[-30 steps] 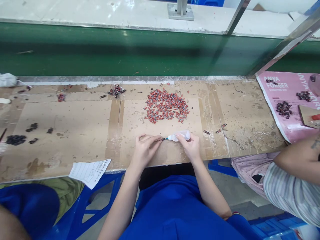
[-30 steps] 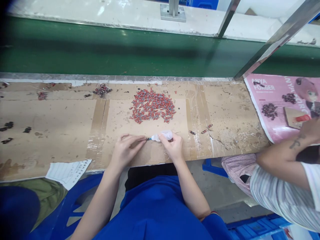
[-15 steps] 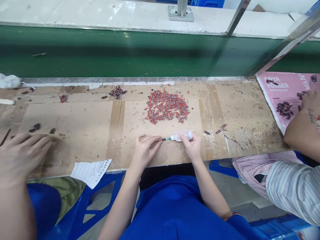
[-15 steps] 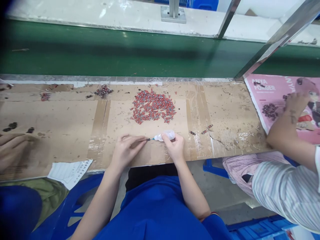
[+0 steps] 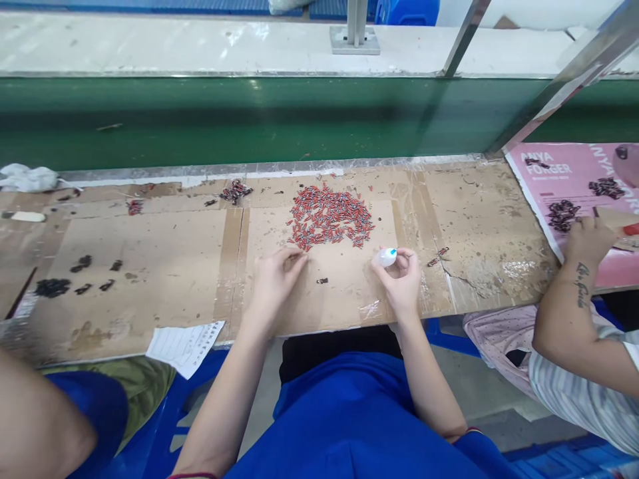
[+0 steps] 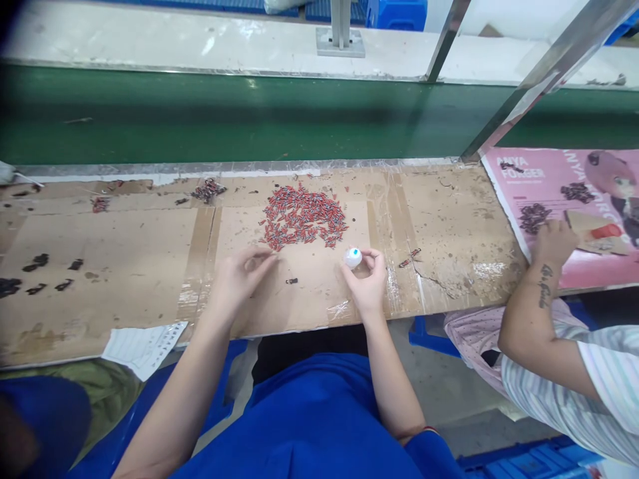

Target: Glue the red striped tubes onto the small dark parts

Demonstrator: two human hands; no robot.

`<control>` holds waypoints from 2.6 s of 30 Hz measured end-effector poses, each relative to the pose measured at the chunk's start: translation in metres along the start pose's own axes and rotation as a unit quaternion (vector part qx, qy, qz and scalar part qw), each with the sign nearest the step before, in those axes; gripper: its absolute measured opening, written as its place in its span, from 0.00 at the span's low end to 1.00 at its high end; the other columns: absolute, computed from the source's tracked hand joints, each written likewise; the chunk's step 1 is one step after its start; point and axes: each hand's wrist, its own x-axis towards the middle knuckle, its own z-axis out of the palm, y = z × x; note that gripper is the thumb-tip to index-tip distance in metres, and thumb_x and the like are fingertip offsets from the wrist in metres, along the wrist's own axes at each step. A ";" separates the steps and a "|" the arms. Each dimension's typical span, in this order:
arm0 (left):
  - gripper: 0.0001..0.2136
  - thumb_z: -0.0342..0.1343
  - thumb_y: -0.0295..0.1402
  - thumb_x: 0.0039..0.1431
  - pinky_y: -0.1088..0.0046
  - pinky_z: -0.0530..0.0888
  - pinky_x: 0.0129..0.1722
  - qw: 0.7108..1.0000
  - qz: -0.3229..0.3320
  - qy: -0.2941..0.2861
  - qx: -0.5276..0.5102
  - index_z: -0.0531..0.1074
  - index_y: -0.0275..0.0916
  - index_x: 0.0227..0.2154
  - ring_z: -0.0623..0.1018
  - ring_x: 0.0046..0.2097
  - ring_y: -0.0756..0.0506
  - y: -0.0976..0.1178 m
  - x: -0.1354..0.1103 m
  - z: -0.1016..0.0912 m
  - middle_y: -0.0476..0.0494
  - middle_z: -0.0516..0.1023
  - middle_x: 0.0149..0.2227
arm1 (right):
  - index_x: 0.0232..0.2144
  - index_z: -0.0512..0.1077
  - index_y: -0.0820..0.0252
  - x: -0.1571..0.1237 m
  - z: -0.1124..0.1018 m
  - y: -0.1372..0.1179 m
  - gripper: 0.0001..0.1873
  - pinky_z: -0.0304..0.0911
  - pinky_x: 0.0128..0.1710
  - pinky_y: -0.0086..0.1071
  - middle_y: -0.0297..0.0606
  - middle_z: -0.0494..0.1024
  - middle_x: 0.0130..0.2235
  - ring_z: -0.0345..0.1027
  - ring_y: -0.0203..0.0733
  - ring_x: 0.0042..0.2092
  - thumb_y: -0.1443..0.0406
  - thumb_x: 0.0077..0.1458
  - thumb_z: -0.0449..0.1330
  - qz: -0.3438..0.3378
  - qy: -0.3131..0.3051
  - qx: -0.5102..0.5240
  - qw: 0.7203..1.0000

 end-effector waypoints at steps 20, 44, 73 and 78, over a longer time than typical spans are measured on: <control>0.10 0.50 0.36 0.63 0.66 0.75 0.41 0.989 -0.008 -0.013 -0.148 0.75 0.41 0.32 0.77 0.38 0.45 0.043 -0.020 0.006 0.45 0.80 0.35 | 0.37 0.77 0.55 -0.044 0.045 -0.019 0.11 0.73 0.37 0.36 0.41 0.80 0.38 0.75 0.44 0.40 0.57 0.54 0.63 -0.072 -0.148 -0.021 0.986; 0.06 0.54 0.34 0.60 0.66 0.76 0.42 0.986 -0.026 -0.035 -0.163 0.75 0.40 0.35 0.79 0.39 0.44 0.034 -0.042 0.017 0.44 0.81 0.35 | 0.30 0.78 0.59 -0.046 0.049 -0.005 0.06 0.75 0.37 0.34 0.40 0.82 0.33 0.77 0.42 0.33 0.64 0.51 0.62 0.052 -0.166 -0.017 0.985; 0.08 0.58 0.36 0.50 0.68 0.74 0.45 0.923 -0.152 -0.062 -0.348 0.76 0.38 0.30 0.79 0.38 0.45 0.063 -0.043 0.005 0.44 0.81 0.33 | 0.34 0.78 0.56 -0.045 0.029 -0.025 0.06 0.72 0.40 0.35 0.38 0.80 0.34 0.75 0.40 0.37 0.66 0.58 0.59 -0.149 -0.202 -0.056 0.966; 0.08 0.60 0.36 0.49 0.68 0.74 0.45 0.912 -0.164 -0.060 -0.371 0.75 0.38 0.30 0.79 0.38 0.45 0.068 -0.043 0.003 0.43 0.81 0.33 | 0.36 0.78 0.56 -0.045 0.030 -0.024 0.07 0.72 0.40 0.34 0.39 0.81 0.36 0.76 0.41 0.39 0.66 0.59 0.59 -0.128 -0.202 -0.045 0.970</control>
